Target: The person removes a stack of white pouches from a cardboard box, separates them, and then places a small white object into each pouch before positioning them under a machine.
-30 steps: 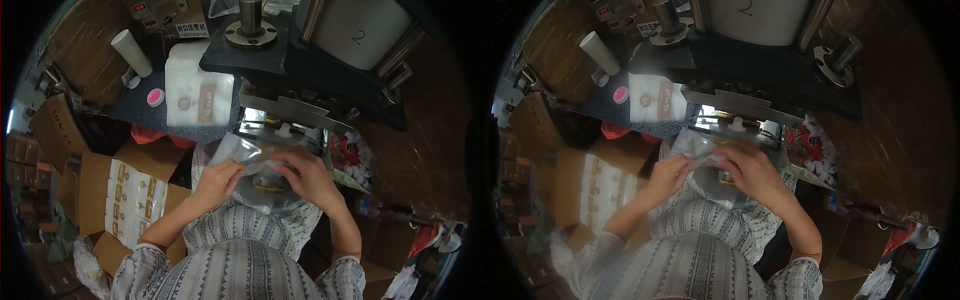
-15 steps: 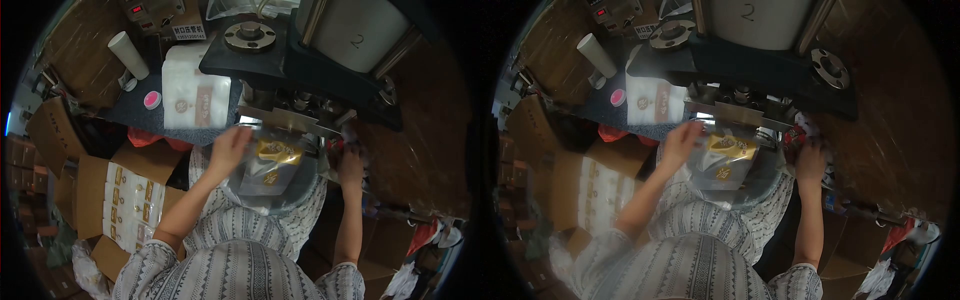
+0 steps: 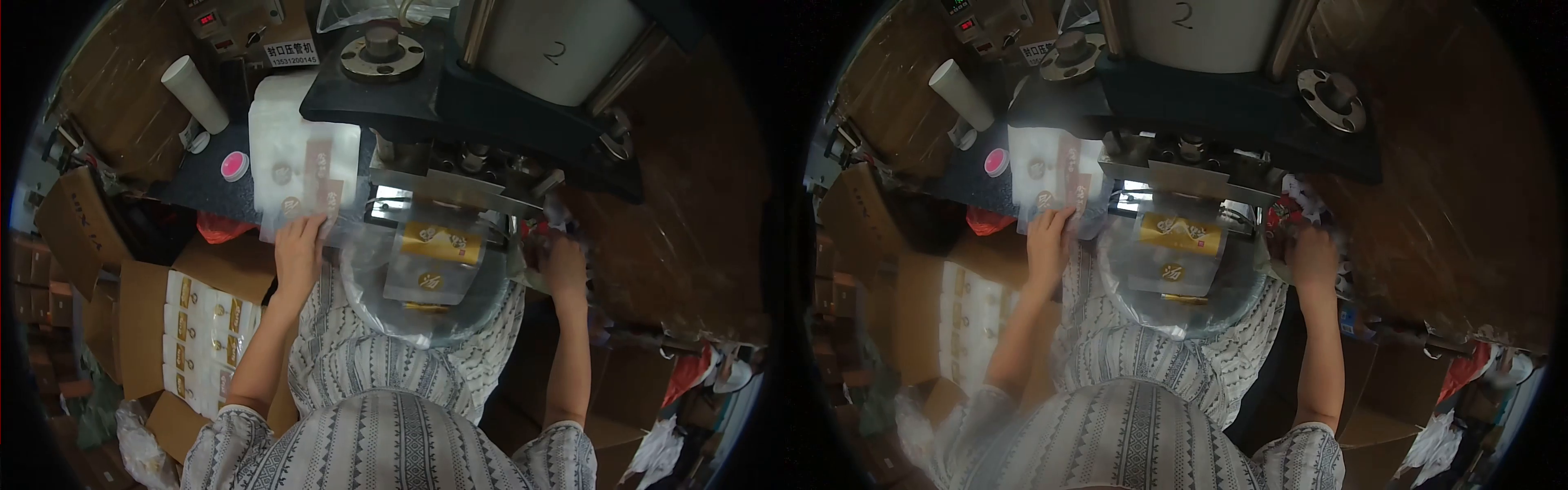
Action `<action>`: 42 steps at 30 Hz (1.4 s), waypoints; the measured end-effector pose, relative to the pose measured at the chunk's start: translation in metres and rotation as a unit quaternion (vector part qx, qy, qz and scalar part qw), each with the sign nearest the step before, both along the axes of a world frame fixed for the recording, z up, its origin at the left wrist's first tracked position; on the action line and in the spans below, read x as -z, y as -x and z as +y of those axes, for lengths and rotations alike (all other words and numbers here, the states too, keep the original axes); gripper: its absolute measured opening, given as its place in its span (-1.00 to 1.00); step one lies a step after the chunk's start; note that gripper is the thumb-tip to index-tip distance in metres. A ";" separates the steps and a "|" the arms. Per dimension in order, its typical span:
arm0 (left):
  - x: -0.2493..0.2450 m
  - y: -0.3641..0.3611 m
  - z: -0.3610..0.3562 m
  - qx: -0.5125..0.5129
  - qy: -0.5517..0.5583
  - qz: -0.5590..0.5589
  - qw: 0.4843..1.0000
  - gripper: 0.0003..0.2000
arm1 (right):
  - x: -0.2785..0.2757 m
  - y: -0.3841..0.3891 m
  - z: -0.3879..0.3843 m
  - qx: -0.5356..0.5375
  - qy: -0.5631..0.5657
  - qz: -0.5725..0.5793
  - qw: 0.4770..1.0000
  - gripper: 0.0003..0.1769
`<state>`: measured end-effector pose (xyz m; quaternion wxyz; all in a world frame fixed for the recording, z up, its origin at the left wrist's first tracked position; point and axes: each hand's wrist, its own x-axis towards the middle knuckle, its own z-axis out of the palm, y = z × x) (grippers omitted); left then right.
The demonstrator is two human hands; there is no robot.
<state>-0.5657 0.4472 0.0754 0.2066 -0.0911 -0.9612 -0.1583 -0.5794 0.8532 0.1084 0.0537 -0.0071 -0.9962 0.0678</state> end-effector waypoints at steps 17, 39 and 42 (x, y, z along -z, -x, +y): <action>-0.049 -0.041 0.070 0.197 -0.148 -0.111 0.963 -0.90 | -0.059 -0.024 -0.104 -0.320 0.357 -0.020 0.878 -0.74; 0.008 0.014 0.011 -0.004 0.160 0.059 0.985 -0.54 | -0.008 0.005 -0.021 0.051 0.090 -0.003 0.995 -0.84; -0.007 -0.005 -0.003 0.011 0.029 -0.029 0.999 -0.66 | -0.013 -0.007 -0.020 0.032 0.116 0.055 0.991 -0.84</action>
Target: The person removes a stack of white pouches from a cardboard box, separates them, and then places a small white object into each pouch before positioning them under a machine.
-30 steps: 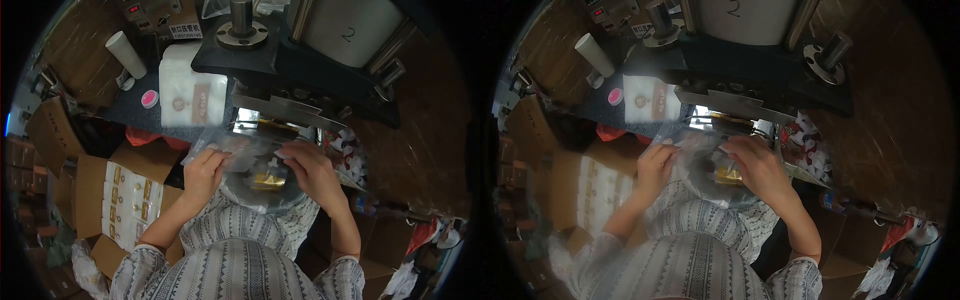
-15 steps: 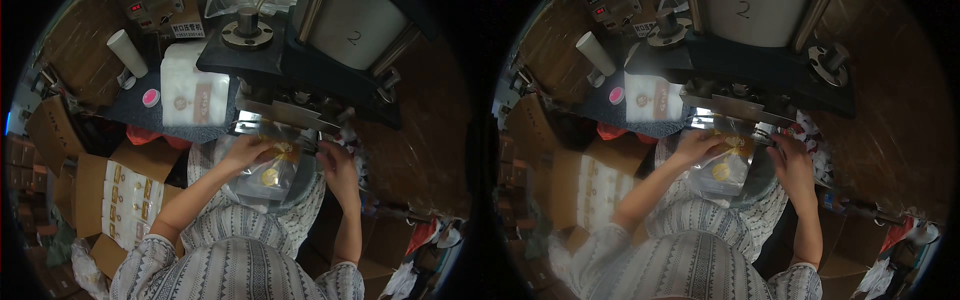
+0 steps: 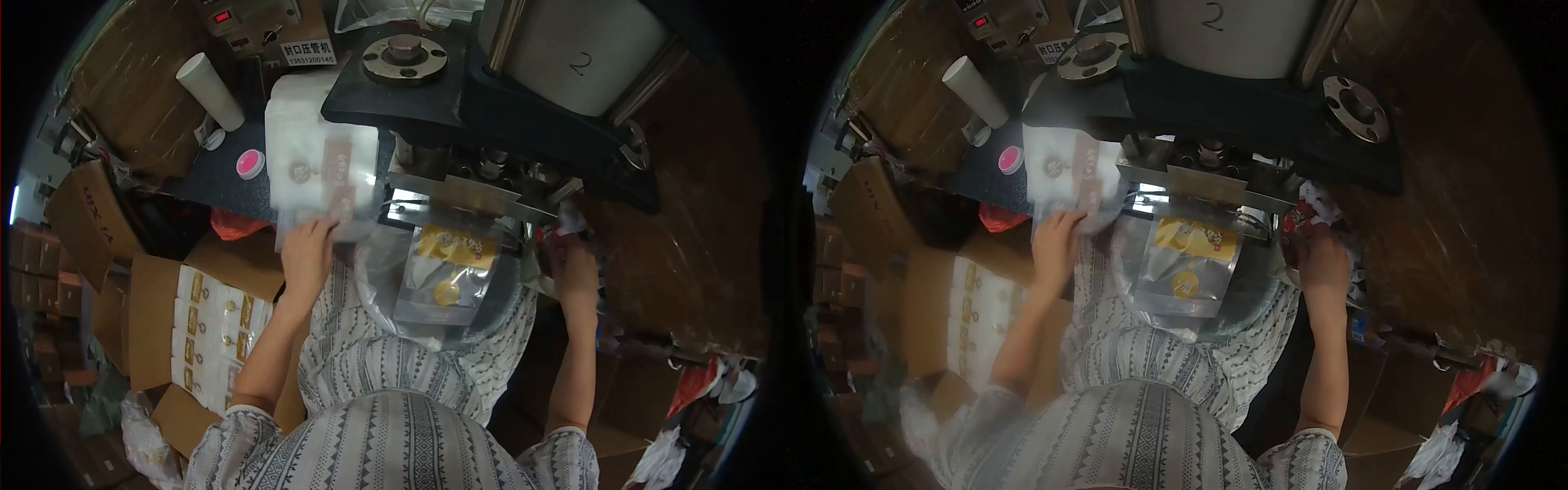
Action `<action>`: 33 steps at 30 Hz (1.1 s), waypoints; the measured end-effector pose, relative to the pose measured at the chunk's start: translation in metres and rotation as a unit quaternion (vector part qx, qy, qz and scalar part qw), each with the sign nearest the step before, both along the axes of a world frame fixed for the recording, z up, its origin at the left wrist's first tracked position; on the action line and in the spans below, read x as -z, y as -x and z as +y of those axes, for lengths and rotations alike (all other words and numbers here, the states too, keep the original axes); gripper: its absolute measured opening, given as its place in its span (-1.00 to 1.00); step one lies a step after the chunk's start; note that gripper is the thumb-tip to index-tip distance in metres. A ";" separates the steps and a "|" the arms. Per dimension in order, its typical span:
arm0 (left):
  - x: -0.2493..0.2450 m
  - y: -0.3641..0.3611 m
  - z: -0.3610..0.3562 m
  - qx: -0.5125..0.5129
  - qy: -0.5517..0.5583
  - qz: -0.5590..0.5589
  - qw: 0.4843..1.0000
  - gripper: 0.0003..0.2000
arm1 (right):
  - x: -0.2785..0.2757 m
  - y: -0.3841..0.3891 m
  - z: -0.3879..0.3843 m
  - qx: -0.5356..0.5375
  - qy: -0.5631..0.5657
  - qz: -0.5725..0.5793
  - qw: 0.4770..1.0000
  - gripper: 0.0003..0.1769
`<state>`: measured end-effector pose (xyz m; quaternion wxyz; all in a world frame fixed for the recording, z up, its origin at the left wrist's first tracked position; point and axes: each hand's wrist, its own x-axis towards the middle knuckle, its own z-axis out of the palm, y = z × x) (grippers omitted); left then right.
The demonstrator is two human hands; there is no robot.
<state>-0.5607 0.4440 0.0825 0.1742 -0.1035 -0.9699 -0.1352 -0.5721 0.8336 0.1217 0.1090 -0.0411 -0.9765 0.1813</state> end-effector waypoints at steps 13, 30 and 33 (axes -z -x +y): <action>-0.047 -0.043 0.055 0.100 -0.186 -0.028 0.977 -0.86 | -0.052 -0.011 -0.105 -0.409 0.209 0.047 0.887 -0.73; -0.011 0.022 0.103 0.020 -0.599 -0.411 0.687 -0.65 | 0.039 0.015 0.010 0.027 -0.172 0.008 0.985 -0.75; -0.009 0.038 0.045 -0.018 -0.439 -0.131 0.889 -0.58 | 0.036 0.016 0.014 0.007 -0.102 -0.010 0.995 -0.74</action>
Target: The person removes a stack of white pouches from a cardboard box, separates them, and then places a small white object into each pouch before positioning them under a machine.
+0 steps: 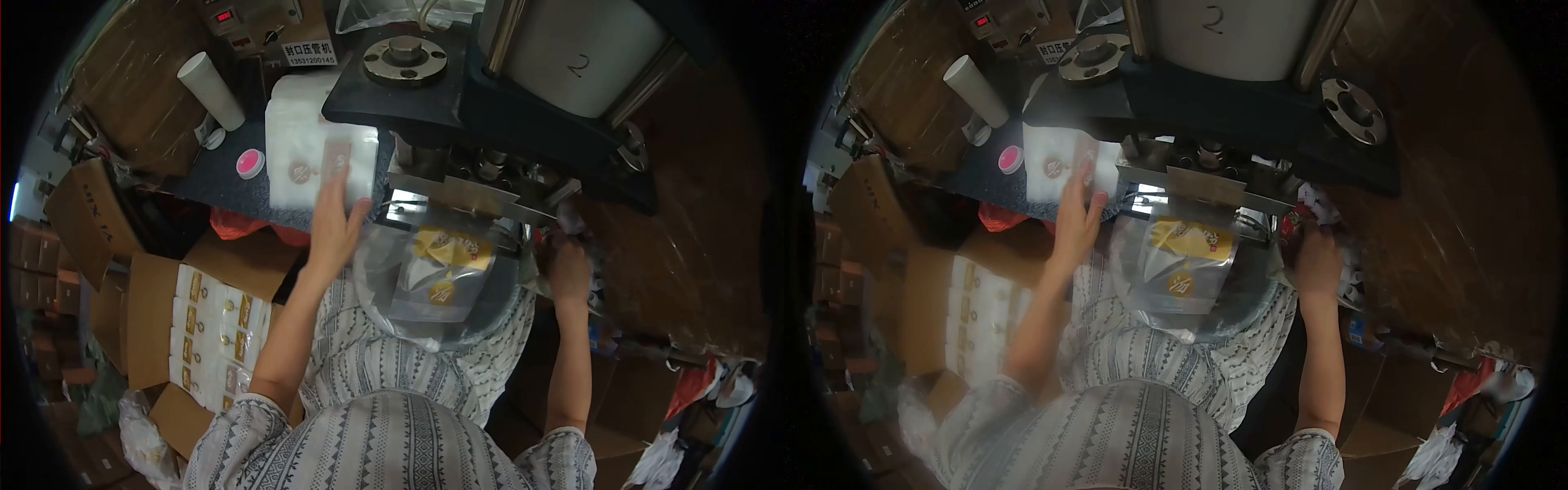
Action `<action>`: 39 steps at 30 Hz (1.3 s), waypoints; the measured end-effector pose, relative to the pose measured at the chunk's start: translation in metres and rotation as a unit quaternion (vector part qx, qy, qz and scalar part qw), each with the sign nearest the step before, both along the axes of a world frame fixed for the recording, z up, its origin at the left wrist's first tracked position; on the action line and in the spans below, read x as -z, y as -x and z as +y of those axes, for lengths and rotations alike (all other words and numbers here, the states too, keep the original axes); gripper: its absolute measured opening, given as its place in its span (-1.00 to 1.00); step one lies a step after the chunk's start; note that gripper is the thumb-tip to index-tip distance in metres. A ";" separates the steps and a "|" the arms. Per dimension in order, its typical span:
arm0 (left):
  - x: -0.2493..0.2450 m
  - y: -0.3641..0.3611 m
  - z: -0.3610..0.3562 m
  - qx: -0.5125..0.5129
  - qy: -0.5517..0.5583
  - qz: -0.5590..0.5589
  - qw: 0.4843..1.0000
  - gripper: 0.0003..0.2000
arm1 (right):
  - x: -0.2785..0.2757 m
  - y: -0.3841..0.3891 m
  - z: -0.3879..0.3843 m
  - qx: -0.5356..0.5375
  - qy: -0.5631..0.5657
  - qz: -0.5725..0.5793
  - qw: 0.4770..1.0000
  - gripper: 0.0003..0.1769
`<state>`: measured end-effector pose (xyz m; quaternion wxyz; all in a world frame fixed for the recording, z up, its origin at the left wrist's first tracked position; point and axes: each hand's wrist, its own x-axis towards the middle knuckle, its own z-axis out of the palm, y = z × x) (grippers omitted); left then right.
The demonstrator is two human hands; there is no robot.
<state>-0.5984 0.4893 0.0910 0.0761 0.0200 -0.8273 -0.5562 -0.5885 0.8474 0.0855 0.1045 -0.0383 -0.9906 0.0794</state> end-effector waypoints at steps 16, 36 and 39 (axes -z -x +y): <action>-0.048 -0.079 0.000 0.003 0.278 0.149 0.949 -0.87 | -0.083 -0.022 -0.114 -0.318 0.350 0.014 0.881 -0.81; -0.010 -0.064 0.042 0.193 0.157 0.093 0.964 -0.86 | -0.076 -0.035 -0.082 -0.274 0.387 -0.109 0.874 -0.82; -0.004 -0.062 0.047 0.217 0.130 0.063 0.965 -0.84 | -0.075 -0.033 -0.091 -0.208 0.468 -0.113 0.852 -0.78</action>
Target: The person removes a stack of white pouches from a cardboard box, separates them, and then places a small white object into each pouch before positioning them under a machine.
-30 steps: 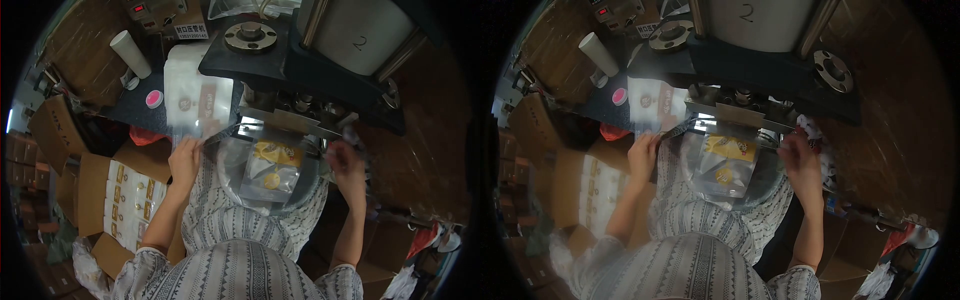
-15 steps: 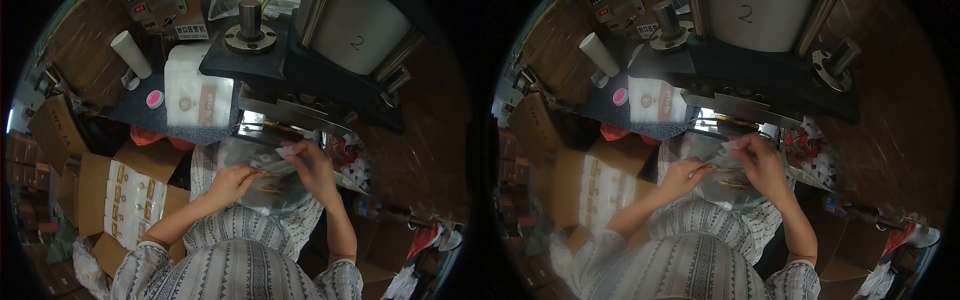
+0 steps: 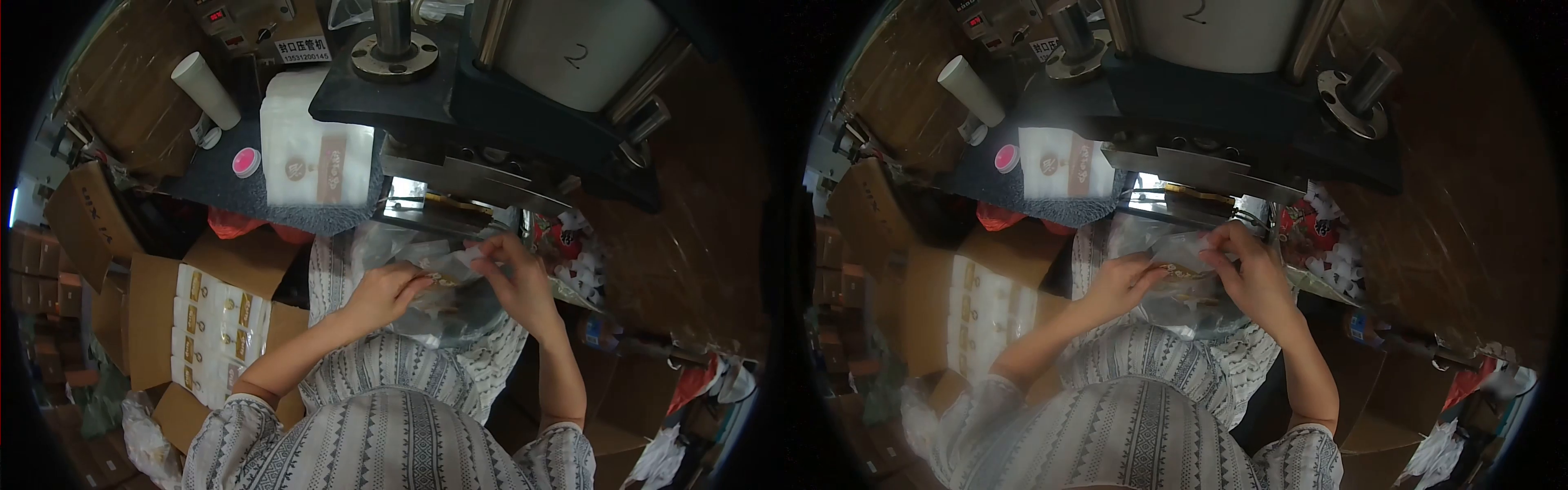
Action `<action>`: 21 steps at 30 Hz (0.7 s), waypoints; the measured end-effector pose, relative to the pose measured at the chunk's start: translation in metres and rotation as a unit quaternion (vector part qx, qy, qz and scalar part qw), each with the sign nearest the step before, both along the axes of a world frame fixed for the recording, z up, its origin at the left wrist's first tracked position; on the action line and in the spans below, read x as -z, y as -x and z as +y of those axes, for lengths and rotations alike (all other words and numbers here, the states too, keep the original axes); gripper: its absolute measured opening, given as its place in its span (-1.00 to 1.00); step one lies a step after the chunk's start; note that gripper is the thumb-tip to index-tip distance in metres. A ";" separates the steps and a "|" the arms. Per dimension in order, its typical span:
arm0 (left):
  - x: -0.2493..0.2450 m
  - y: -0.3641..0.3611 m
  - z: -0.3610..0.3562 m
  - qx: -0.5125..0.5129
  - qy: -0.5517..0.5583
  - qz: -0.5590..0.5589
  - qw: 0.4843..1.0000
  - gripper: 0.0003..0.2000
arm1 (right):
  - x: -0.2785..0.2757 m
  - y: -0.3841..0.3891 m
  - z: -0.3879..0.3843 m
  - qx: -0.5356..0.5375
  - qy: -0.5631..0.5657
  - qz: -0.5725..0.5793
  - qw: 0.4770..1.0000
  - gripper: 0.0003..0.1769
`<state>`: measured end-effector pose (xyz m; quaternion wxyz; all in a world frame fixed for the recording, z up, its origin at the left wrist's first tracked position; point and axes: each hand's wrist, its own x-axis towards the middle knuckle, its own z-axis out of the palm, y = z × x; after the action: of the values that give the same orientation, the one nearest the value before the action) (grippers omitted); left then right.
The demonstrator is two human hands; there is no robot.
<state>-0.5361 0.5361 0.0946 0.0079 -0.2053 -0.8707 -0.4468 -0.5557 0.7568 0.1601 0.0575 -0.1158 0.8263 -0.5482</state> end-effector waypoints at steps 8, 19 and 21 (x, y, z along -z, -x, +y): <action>0.019 0.044 0.016 -0.048 -0.268 -0.394 0.878 -0.70 | 0.002 -0.007 0.039 0.102 -0.227 0.128 0.960 -0.67; 0.027 0.061 -0.071 -0.260 0.326 0.148 0.897 -0.34 | 0.034 0.013 0.085 0.182 -0.451 0.067 0.871 -0.75; 0.036 0.040 -0.072 -0.157 0.329 0.168 0.916 -0.34 | 0.020 0.000 0.083 0.224 -0.527 0.079 0.816 -0.75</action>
<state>-0.5759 0.4642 0.0587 0.1561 -0.1285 -0.9755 -0.0871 -0.5559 0.8398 0.1406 -0.0803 0.0773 0.9936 -0.0158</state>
